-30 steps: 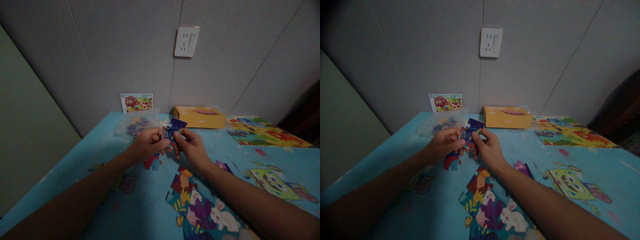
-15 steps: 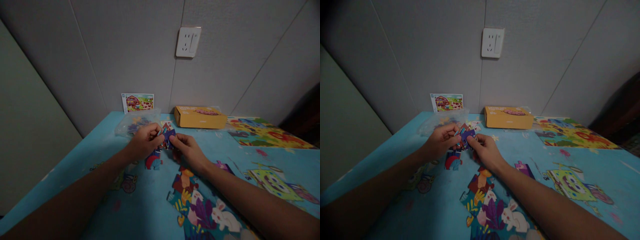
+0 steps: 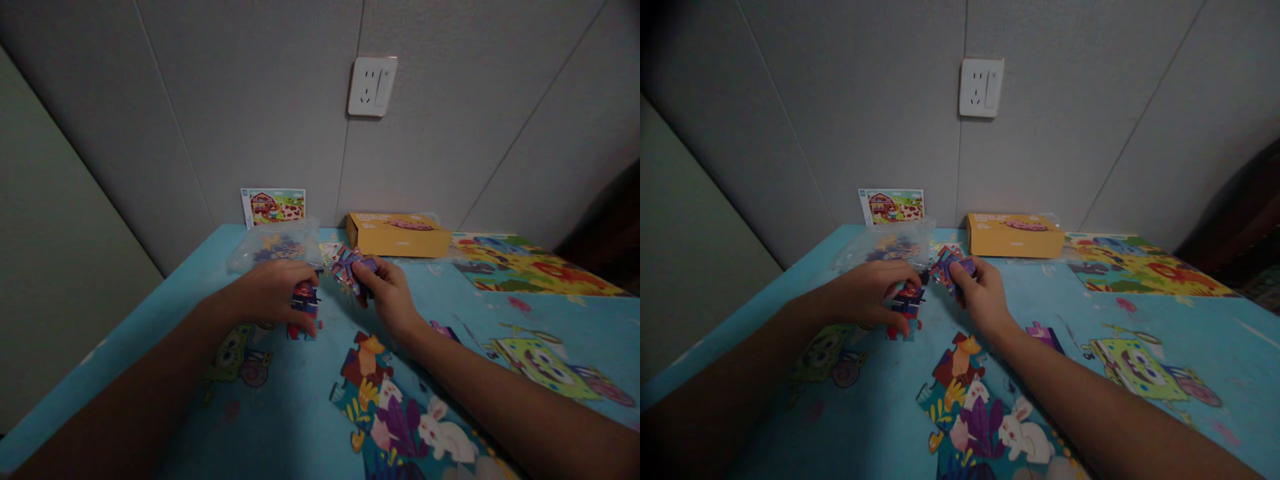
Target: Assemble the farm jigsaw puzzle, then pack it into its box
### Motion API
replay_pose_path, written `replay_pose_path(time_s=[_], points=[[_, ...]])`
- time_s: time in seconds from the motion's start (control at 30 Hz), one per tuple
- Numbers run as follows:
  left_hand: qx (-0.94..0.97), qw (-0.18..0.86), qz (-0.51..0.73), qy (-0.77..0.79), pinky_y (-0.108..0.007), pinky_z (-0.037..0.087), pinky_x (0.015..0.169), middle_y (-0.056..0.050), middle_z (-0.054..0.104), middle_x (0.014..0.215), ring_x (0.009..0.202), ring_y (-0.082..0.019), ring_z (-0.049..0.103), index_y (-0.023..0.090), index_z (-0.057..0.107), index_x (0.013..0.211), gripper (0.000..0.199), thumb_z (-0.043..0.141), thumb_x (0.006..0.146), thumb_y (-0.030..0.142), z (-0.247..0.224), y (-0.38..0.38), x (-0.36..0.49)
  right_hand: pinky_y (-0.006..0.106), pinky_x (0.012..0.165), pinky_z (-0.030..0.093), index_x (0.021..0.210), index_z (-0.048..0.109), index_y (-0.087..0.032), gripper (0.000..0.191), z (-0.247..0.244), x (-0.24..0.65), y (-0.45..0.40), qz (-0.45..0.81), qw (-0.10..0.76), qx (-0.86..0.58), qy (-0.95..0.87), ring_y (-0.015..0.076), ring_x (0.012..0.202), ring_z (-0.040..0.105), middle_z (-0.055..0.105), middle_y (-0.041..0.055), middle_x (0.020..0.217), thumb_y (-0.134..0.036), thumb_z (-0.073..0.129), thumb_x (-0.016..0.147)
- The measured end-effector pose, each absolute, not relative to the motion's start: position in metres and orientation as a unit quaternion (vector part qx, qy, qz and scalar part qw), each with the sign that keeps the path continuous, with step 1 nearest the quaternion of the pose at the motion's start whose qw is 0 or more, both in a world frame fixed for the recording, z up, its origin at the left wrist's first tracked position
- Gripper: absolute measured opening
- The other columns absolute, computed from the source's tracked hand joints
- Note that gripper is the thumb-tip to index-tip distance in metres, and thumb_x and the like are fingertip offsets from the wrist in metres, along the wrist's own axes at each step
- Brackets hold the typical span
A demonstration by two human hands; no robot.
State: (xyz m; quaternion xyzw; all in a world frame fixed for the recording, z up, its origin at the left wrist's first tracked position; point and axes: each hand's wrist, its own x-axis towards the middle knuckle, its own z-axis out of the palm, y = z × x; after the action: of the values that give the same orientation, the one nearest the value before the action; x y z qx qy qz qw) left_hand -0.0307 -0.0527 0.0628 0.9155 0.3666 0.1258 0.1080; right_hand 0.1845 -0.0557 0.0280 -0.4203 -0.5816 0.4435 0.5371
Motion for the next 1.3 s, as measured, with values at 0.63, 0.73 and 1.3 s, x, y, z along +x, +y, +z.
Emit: replay_pose_path(time_s=[0.63,0.73,1.3], points=[[0.766,0.424,0.239,0.420,-0.020,0.040,0.039,0.006,0.054,0.056,0.040,-0.009,0.050,0.017,0.054,0.084,0.010,0.056,0.080,0.025,0.051,-0.051,-0.019,0.023,0.046,0.031,0.068,0.053,-0.019,0.033,0.024,0.184,-0.057,0.459,0.460,-0.375,-0.661,0.0104,0.051,0.041,0.049,-0.0035,0.057,-0.049,0.062,0.080],[0.713,0.537,0.256,0.371,-0.022,0.050,0.043,0.005,0.057,0.059,0.045,-0.011,0.057,0.016,0.054,0.093,0.021,0.062,0.075,0.024,0.052,-0.055,-0.015,0.024,0.051,0.036,0.075,0.054,-0.019,0.030,0.024,0.182,-0.057,0.448,0.452,-0.383,-0.670,0.0122,0.059,0.046,0.053,-0.0023,0.064,-0.047,0.063,0.080],[0.895,0.152,0.118,0.403,-0.039,0.042,0.095,-0.011,0.062,0.116,0.106,-0.025,0.056,0.017,0.062,0.115,0.047,0.073,0.072,0.032,0.042,-0.043,-0.025,0.024,0.045,0.031,0.074,0.054,-0.019,0.029,0.024,0.190,-0.050,0.403,0.529,-0.446,-0.599,0.0112,0.051,0.041,0.052,-0.0020,0.059,-0.046,0.065,0.076]])
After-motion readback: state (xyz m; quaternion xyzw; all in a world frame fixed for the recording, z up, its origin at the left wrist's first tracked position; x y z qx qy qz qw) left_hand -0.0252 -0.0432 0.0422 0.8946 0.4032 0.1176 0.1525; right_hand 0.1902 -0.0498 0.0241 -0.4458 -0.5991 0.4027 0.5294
